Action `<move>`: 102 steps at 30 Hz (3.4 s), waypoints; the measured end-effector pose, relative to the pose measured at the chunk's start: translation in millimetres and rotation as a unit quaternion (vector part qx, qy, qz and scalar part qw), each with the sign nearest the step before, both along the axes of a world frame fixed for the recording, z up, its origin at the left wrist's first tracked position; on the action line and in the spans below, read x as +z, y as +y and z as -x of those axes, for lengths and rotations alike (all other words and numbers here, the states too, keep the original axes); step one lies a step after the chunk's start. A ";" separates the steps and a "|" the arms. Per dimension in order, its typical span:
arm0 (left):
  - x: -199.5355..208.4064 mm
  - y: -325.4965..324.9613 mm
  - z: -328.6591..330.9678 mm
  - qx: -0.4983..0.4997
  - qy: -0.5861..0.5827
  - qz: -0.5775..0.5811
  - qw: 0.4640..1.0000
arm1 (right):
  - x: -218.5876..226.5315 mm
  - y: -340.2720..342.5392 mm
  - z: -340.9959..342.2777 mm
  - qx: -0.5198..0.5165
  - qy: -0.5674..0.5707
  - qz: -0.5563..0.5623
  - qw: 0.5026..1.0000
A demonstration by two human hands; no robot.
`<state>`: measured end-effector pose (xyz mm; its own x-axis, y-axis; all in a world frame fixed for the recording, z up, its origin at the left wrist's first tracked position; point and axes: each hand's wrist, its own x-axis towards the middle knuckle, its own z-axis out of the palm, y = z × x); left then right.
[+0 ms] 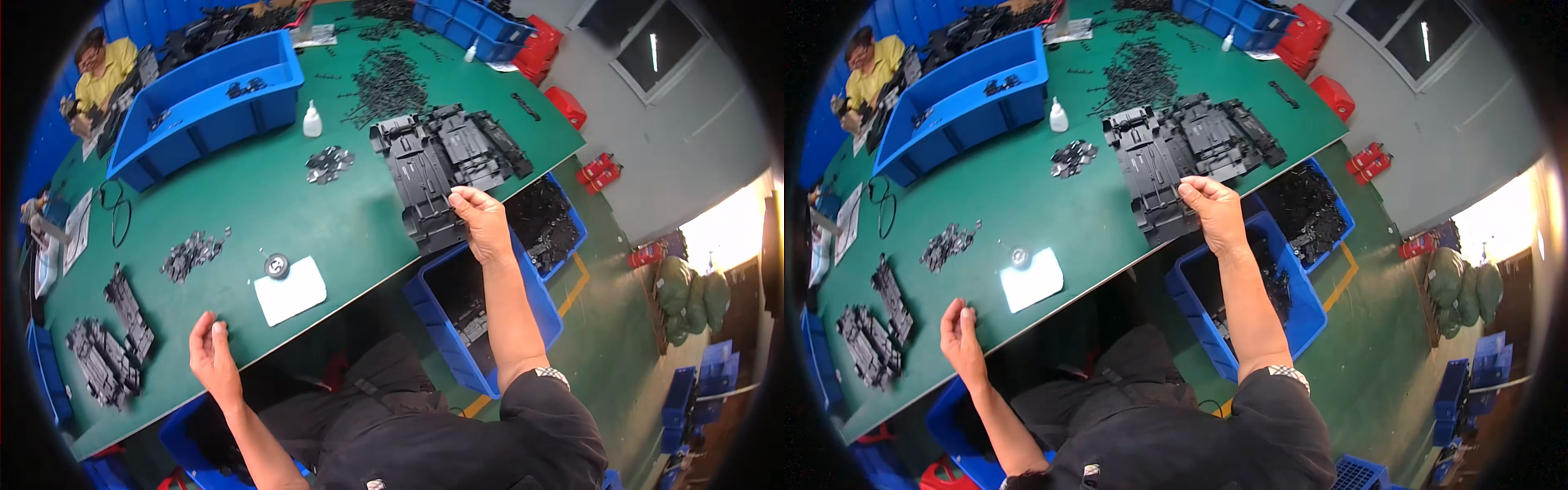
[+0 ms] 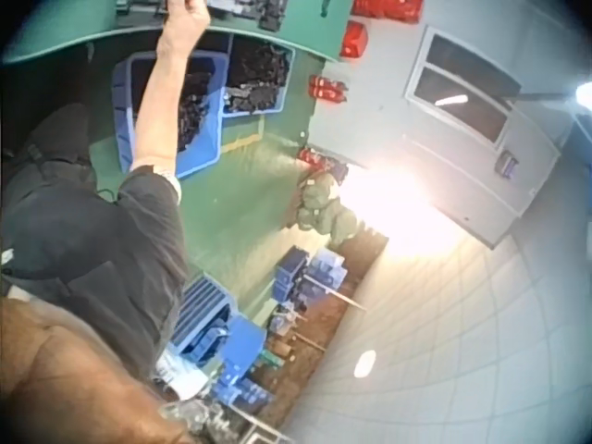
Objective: Assembling various small plastic components and gears onto a toy car chassis at a factory workbench.
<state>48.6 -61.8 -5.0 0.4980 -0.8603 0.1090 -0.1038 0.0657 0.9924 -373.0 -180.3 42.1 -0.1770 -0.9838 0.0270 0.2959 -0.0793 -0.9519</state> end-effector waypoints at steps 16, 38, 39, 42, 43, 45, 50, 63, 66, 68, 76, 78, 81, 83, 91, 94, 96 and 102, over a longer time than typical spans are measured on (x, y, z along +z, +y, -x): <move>-4.5 -4.9 5.2 0.027 -0.065 0.001 0.997 | 14.7 -99.7 239.5 -0.106 0.079 -0.061 0.989; -12.0 -4.9 8.7 0.063 -0.099 0.019 0.993 | 7.5 -135.3 253.8 -0.208 0.382 -0.105 0.894; -11.3 -4.5 8.3 0.064 -0.096 0.014 0.993 | 8.4 -136.4 243.9 -0.214 0.402 -0.119 0.883; -3.1 -3.9 13.0 0.053 -0.077 0.000 0.996 | 10.4 -130.9 238.0 -0.280 0.596 -0.026 0.752; -1.3 -3.4 13.0 0.050 -0.073 0.013 0.996 | 19.0 -127.1 222.8 -0.312 0.635 -0.005 0.706; 2.8 -3.1 16.8 0.041 -0.062 0.031 0.997 | 36.9 -115.8 180.8 -0.313 0.571 0.088 0.754; 10.2 4.9 19.6 0.025 -0.017 0.042 0.999 | 62.0 -75.3 18.0 -0.082 0.470 0.210 0.853; 42.9 74.7 -52.7 0.173 -0.198 0.060 0.963 | -37.8 -118.1 -151.8 0.014 0.622 0.269 0.735; 51.1 91.1 -92.3 0.247 -0.296 0.062 0.921 | -46.5 -115.1 -157.7 -0.030 0.632 0.304 0.712; 55.9 94.1 -126.3 0.304 -0.355 0.077 0.881 | -46.8 -114.9 -159.1 -0.032 0.614 0.306 0.727; 61.6 56.6 -266.9 0.396 -0.478 -0.219 0.753 | -53.9 -119.8 -151.9 -0.096 0.600 0.359 0.709; 71.8 40.7 -271.7 0.369 -0.451 -0.347 0.735 | -54.8 -119.5 -152.8 -0.104 0.587 0.352 0.722; 74.6 26.2 -276.5 0.355 -0.462 -0.439 0.683 | -54.4 -119.1 -153.5 -0.124 0.570 0.353 0.731; 77.7 21.7 -275.1 0.356 -0.461 -0.440 0.683 | -54.9 -119.1 -153.0 -0.140 0.566 0.372 0.722; 91.6 40.2 -244.3 0.433 -0.441 -0.164 0.768 | -53.9 -117.9 -152.3 -0.133 0.557 0.333 0.749; 95.0 60.2 -213.5 0.134 0.088 0.037 0.986 | -51.6 -118.2 -147.7 -0.156 0.562 0.393 0.710; 92.1 70.4 -176.9 0.091 0.209 0.138 0.964 | -56.4 -120.5 -145.3 -0.157 0.566 0.372 0.719; 62.3 92.5 -102.2 -0.208 0.490 0.276 0.800 | -51.6 -113.4 -149.9 -0.173 0.571 0.350 0.722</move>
